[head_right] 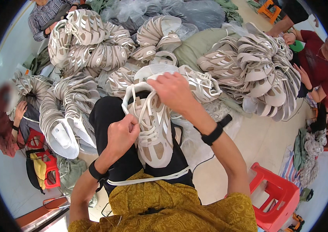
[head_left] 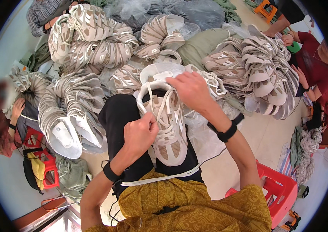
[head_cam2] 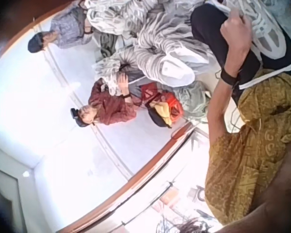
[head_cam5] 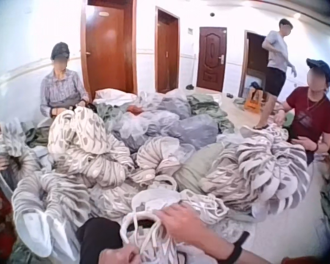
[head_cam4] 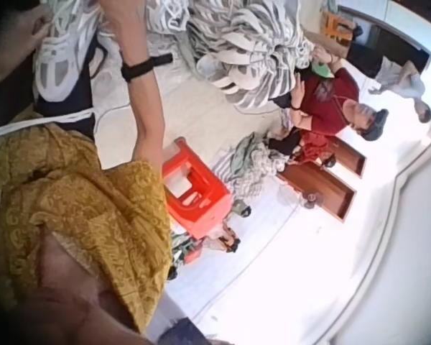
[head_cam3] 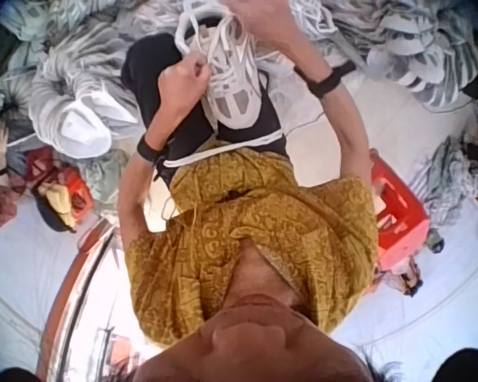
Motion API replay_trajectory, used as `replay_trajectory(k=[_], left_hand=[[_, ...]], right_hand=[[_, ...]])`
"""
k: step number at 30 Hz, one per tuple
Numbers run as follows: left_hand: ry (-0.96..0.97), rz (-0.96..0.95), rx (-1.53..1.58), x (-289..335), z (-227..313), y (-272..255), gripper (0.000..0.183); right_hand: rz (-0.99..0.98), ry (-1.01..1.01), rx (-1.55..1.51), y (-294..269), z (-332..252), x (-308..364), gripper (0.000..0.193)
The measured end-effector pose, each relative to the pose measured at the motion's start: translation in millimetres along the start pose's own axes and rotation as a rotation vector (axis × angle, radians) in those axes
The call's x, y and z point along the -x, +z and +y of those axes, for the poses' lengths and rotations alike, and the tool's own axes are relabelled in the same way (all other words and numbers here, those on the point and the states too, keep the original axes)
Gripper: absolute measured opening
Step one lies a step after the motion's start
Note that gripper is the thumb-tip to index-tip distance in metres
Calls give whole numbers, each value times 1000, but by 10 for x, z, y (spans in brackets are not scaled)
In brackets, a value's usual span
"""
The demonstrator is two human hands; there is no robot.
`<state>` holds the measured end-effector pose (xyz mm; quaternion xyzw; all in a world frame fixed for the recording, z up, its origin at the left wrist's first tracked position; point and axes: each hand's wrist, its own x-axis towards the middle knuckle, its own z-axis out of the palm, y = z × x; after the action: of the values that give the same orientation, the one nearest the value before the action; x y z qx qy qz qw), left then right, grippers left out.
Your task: The recorder is lacing a white sneaker in a workshop environment with many shoe parts.
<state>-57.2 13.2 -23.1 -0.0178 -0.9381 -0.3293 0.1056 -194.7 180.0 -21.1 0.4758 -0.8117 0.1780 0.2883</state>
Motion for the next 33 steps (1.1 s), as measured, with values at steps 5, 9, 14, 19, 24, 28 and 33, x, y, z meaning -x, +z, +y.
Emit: replay_trajectory(k=[5, 9, 14, 19, 24, 28, 33], left_hand=[[-19, 8, 11, -10, -43, -11, 6], [11, 41, -38, 34, -52, 26, 7], [41, 38, -86, 75, -86, 75, 9], [1, -24, 34, 104, -47, 4, 10], [-5, -61, 39, 60, -52, -11, 10], [-25, -78, 81, 66, -72, -27, 10], [-54, -115, 110, 77, -64, -10, 10]], right_hand=[[-4, -14, -345, -238, -376, 327, 22], [-141, -153, -367, -299, -654, 402, 19], [-348, -257, -204, -412, -685, 330, 26], [-353, -196, -331, -398, -706, 292, 23], [-348, -168, -291, -340, -712, 328, 22], [-402, -146, -212, -343, -729, 280, 18], [-450, -45, -404, -244, -647, 295, 11]])
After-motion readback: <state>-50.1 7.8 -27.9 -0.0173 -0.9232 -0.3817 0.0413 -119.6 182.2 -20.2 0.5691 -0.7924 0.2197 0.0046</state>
